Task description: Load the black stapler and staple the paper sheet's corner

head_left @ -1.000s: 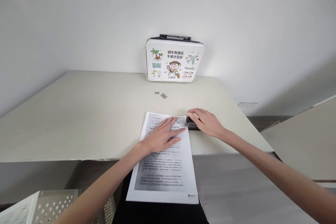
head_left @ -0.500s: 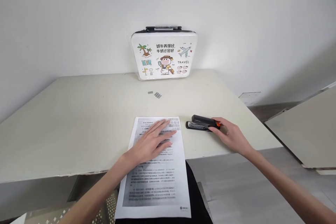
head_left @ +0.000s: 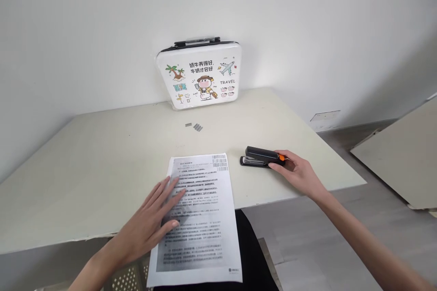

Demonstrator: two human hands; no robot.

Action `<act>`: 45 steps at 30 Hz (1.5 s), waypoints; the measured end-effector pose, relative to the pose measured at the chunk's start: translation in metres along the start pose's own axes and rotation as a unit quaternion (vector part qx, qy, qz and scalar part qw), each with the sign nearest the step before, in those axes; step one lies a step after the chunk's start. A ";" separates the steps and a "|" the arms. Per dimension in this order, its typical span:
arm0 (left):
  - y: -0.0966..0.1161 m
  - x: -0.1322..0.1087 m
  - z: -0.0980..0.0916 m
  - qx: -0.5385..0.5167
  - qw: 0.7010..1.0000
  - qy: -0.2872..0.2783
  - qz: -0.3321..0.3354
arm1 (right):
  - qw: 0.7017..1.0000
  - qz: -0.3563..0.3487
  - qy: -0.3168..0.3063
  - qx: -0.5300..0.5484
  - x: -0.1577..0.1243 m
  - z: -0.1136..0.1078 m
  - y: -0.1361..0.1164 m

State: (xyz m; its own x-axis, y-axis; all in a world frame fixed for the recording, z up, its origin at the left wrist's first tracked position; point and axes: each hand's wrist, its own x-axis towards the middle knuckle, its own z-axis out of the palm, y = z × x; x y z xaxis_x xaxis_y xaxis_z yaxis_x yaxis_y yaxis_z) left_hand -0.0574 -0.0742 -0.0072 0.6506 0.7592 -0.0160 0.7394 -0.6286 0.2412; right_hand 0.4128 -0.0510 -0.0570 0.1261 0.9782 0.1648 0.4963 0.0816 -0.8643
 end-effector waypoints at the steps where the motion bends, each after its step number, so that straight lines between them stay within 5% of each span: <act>1: 0.004 0.006 0.002 0.006 1.000 0.000 0.000 | 1.000 0.011 0.015 0.013 0.000 -0.001 0.000; 7: 0.028 0.075 0.016 0.011 1.000 0.005 0.023 | 0.990 0.027 0.084 0.111 0.004 -0.002 0.002; 18: 0.052 0.264 0.043 -0.003 1.000 -0.015 0.013 | 0.961 -0.003 0.251 0.118 0.002 0.003 0.003; 26: 0.084 0.328 0.066 -0.031 0.999 0.038 0.023 | 0.962 -0.042 0.266 0.036 0.002 0.006 0.004; 30: 0.090 0.303 0.070 -0.137 0.982 0.129 -0.001 | 0.966 -0.027 0.253 0.039 0.003 0.004 0.006; 37: 0.062 0.162 0.041 -0.239 0.961 0.136 -0.026 | 0.983 -0.032 0.177 0.038 0.001 0.009 -0.004; 40: 0.040 0.111 0.020 -0.265 0.950 0.139 -0.090 | 0.991 -0.048 0.120 0.047 -0.001 0.031 -0.021; 45: 0.016 0.069 0.007 -0.325 0.894 0.251 -0.178 | 0.996 -0.080 0.001 0.026 -0.004 0.093 -0.060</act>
State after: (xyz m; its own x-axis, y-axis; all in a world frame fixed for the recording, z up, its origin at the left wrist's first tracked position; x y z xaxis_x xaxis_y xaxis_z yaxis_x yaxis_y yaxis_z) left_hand 0.0008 -0.0328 -0.0117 0.1140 0.9745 0.1934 0.5217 -0.2243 0.8231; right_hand 0.3028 -0.0422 -0.0499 0.0516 0.9517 0.3028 0.4644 0.2455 -0.8509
